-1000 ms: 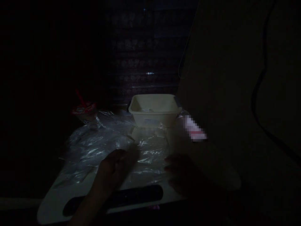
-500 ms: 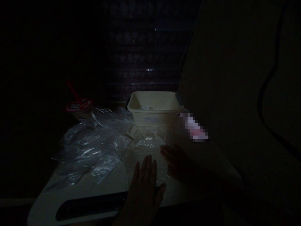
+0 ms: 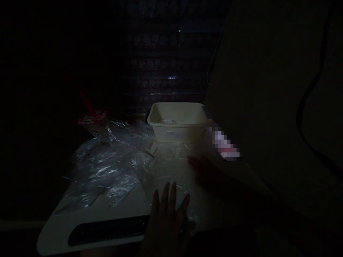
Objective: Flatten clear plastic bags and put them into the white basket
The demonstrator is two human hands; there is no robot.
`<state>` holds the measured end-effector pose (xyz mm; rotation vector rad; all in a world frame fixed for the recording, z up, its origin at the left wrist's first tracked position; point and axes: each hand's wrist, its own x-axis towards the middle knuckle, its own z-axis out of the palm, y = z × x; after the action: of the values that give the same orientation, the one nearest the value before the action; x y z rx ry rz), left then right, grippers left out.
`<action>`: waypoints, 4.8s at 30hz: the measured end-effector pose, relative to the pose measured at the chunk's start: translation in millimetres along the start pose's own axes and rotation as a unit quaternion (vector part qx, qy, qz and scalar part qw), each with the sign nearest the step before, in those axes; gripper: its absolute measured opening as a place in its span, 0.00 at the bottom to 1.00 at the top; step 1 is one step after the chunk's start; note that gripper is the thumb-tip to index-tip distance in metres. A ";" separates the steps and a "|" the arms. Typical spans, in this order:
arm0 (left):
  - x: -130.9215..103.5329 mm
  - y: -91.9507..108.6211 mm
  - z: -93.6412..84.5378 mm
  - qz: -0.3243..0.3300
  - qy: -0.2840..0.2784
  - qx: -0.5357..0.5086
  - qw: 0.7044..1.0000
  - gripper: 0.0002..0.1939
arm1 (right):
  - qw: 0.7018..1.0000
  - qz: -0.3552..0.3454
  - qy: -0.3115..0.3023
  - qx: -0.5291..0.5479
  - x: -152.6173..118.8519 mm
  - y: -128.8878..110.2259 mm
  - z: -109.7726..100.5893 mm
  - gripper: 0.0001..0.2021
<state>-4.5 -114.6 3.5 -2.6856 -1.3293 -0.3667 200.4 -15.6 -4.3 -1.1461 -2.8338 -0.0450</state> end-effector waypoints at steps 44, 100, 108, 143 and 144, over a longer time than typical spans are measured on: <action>-11.4 23.1 23.0 0.097 0.155 0.055 0.982 0.17 | 0.998 -0.026 0.029 0.041 48.6 -6.2 -6.1 0.21; -15.7 42.9 25.5 0.087 0.118 0.084 0.986 0.19 | 0.994 -0.083 0.049 0.046 87.8 -33.8 -14.6 0.18; 8.9 35.7 6.4 0.099 0.084 0.076 0.989 0.18 | 0.988 -0.088 0.081 0.093 64.4 -21.9 -19.8 0.19; -12.8 -11.5 -21.9 0.080 0.061 -0.021 0.995 0.21 | 0.978 -0.054 0.161 0.120 -5.5 -11.3 -7.9 0.16; -15.5 -14.9 -20.7 0.088 0.073 -0.027 0.993 0.19 | 0.982 -0.055 0.151 0.103 -17.6 -10.7 -2.8 0.16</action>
<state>-28.7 -121.8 19.3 -2.7313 -1.0494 -0.5739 205.8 -35.6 -3.0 -0.8595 -2.5595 0.0606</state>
